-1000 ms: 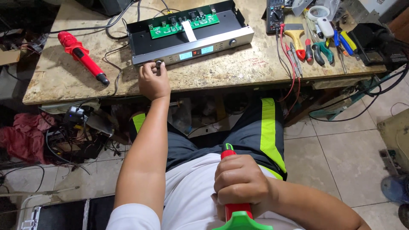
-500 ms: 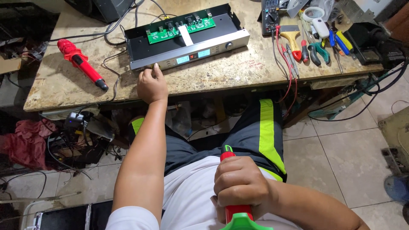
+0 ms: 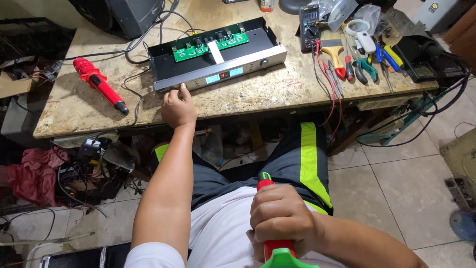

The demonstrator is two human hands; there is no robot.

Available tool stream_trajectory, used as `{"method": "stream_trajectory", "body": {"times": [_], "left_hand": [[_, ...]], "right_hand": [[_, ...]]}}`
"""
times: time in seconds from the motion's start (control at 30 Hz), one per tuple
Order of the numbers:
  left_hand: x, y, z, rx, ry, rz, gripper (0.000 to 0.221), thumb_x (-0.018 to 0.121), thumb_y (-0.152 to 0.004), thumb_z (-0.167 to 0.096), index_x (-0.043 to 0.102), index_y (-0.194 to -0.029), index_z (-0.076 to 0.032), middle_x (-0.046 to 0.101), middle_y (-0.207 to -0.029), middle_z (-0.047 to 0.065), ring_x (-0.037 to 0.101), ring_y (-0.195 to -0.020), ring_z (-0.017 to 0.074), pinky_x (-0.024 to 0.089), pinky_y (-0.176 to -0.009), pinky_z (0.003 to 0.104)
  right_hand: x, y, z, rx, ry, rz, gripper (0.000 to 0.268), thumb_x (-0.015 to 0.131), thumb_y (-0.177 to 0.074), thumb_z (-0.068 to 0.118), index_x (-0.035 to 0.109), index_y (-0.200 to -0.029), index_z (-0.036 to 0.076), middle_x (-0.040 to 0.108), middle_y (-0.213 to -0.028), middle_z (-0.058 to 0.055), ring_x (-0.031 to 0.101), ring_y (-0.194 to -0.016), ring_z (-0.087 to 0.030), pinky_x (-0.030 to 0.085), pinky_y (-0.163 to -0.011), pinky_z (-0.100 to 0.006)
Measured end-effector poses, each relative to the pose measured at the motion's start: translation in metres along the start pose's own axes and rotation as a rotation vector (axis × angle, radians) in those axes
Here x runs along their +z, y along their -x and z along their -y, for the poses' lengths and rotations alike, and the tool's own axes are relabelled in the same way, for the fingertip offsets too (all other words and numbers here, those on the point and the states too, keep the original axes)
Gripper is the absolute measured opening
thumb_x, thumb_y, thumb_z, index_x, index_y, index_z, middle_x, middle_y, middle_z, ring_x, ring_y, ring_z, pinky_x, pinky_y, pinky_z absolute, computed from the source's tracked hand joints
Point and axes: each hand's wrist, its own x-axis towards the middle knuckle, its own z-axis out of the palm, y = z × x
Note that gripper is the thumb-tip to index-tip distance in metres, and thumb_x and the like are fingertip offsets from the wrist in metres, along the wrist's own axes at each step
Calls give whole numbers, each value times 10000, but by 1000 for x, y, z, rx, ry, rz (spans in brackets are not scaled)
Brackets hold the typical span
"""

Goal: Adjusting the knobs and settings on a wireless microphone receiver while testing the microphones.

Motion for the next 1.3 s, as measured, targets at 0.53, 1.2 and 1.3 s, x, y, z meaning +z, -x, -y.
{"method": "stream_trajectory", "body": {"times": [0.53, 1.2, 1.3], "left_hand": [[0, 0, -1, 6, -12, -16, 435, 575, -1019, -472, 698, -742, -161, 712, -819, 46, 656, -651, 330, 443, -438, 485], [-2, 2, -3, -34, 56, -80, 261, 839, -825, -386, 660, -773, -204, 700, -824, -25, 665, -664, 264, 461, -448, 444], [-4, 2, -4, -28, 73, -71, 229, 856, -810, -342, 669, -791, -211, 639, -751, -48, 625, -614, 221, 454, -458, 416]], "right_hand": [[-1, 3, -1, 4, -10, -17, 138, 717, -875, 56, 582, -882, 84, 614, -737, -67, 600, -582, -226, 556, -581, -348], [3, 4, -1, 10, 13, -31, 154, 719, -867, 27, 575, -880, 81, 610, -730, -62, 581, -572, -207, 550, -570, -327], [3, 3, -1, -7, 20, -45, 151, 712, -857, 12, 576, -864, 75, 595, -720, -61, 569, -562, -208, 540, -562, -325]]}}
